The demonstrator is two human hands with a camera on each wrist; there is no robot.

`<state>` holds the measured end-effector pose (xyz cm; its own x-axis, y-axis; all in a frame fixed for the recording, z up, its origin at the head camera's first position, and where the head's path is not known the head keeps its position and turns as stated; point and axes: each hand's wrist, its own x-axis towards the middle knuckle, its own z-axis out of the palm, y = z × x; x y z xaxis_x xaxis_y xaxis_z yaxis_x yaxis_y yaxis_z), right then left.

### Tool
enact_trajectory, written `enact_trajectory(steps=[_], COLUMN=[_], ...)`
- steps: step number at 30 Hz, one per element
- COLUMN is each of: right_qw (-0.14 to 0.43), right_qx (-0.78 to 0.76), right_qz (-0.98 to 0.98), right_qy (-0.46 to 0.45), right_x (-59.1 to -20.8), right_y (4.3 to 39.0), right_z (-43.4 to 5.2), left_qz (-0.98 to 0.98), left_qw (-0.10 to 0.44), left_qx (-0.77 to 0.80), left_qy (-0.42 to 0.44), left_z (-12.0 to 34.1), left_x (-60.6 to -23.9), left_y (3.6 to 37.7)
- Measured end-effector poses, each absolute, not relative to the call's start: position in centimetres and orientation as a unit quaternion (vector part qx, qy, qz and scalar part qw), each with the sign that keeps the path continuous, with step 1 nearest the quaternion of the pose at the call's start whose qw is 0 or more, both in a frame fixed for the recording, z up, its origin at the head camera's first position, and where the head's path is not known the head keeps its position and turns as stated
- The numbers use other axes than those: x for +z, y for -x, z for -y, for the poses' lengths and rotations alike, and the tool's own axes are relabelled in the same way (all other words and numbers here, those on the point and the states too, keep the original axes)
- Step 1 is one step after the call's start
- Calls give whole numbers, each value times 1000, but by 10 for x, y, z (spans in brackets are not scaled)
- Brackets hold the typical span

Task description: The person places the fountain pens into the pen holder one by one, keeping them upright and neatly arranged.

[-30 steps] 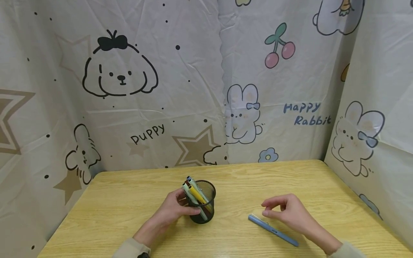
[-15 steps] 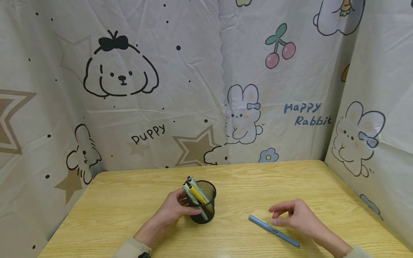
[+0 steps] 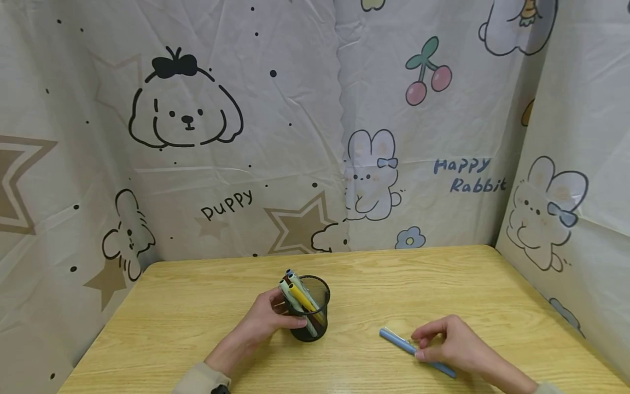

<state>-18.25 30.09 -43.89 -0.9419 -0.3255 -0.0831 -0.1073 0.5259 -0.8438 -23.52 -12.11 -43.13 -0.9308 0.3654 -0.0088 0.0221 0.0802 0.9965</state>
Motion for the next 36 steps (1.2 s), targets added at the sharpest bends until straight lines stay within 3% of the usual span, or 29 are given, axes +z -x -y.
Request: enact_trajectory(steps=[36], right_qw=[124], right_qx=[-447], right_qz=[-877], right_qy=[128], right_x=[-441], right_y=[182], right_z=[-301], left_qz=[-732], left_qw=[130], left_qx=[657], left_qy=[-126], left_z=[120], left_x=[-432], left_y=[235])
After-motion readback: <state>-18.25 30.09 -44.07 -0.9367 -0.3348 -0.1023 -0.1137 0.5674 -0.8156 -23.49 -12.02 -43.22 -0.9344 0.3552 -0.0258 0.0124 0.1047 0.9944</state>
